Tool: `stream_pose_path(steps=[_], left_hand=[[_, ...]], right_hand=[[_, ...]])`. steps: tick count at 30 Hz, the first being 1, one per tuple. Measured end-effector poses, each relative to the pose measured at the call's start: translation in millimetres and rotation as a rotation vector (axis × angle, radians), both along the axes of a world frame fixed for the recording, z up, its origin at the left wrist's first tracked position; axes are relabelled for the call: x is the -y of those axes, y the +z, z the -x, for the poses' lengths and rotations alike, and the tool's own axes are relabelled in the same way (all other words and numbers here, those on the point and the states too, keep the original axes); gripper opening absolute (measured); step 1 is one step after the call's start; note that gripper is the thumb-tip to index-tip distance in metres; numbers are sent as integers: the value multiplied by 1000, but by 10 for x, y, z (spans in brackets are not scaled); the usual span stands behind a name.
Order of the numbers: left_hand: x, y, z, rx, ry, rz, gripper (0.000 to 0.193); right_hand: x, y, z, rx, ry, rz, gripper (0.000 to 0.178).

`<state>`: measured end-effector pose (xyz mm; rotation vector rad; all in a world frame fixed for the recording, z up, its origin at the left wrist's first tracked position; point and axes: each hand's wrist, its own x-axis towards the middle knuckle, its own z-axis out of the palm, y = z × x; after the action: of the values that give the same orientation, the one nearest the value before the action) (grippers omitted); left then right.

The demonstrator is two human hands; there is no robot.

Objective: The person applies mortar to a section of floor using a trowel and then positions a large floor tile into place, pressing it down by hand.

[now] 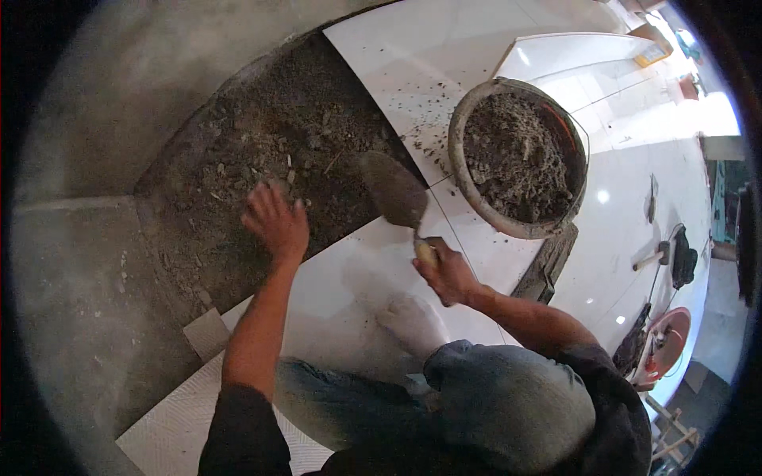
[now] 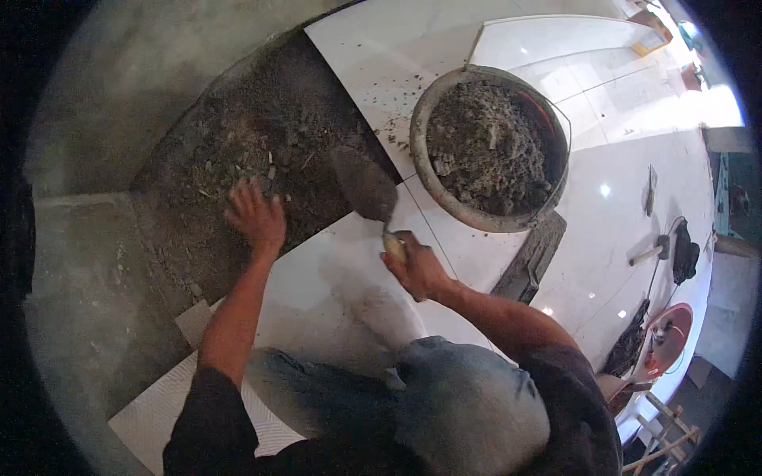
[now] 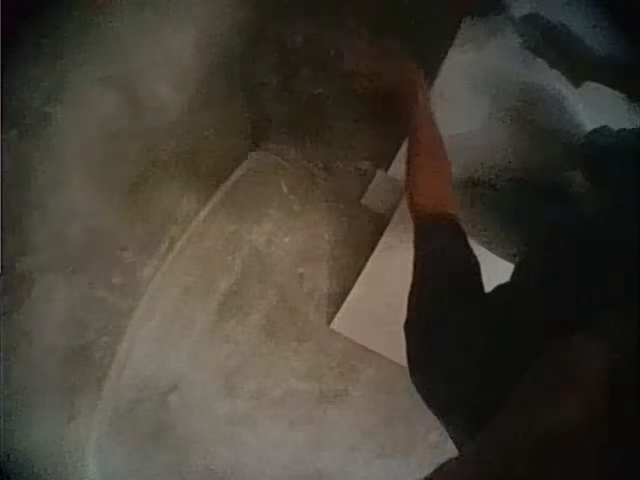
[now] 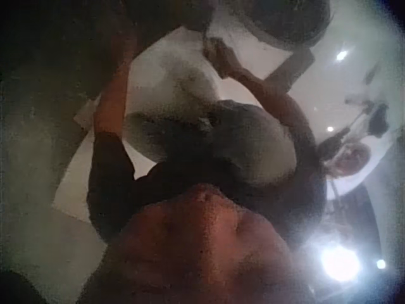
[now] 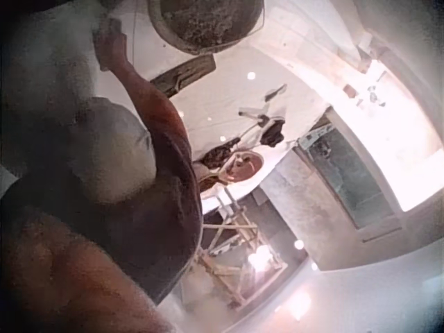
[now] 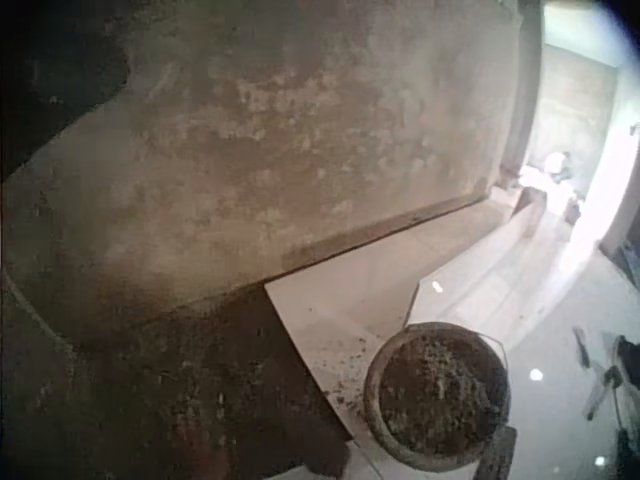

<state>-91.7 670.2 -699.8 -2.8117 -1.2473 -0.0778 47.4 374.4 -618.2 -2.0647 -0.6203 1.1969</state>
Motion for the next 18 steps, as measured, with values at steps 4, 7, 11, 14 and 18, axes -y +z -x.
stream_pose_path(steps=[4, 7, 11, 14, 18], left_hand=[[609, -206, 910, -34, 332, 222, 64], [1020, -324, 1280, 36, 543, 299, 64], [1056, -346, 1444, -32, 641, 263, 74], [1055, -342, 1443, -13, 632, 277, 78], [1085, -393, 1475, -76, 610, 259, 81]], right_hand=[[-670, -221, -51, -55, 88, -107, 48], [-1118, -510, 122, 21, 196, -224, 50], [-1419, -350, 317, -35, 380, -139, 49], [-1417, -430, 395, -13, 357, -148, 44], [-1311, -616, 565, 279, 389, -285, 45]])
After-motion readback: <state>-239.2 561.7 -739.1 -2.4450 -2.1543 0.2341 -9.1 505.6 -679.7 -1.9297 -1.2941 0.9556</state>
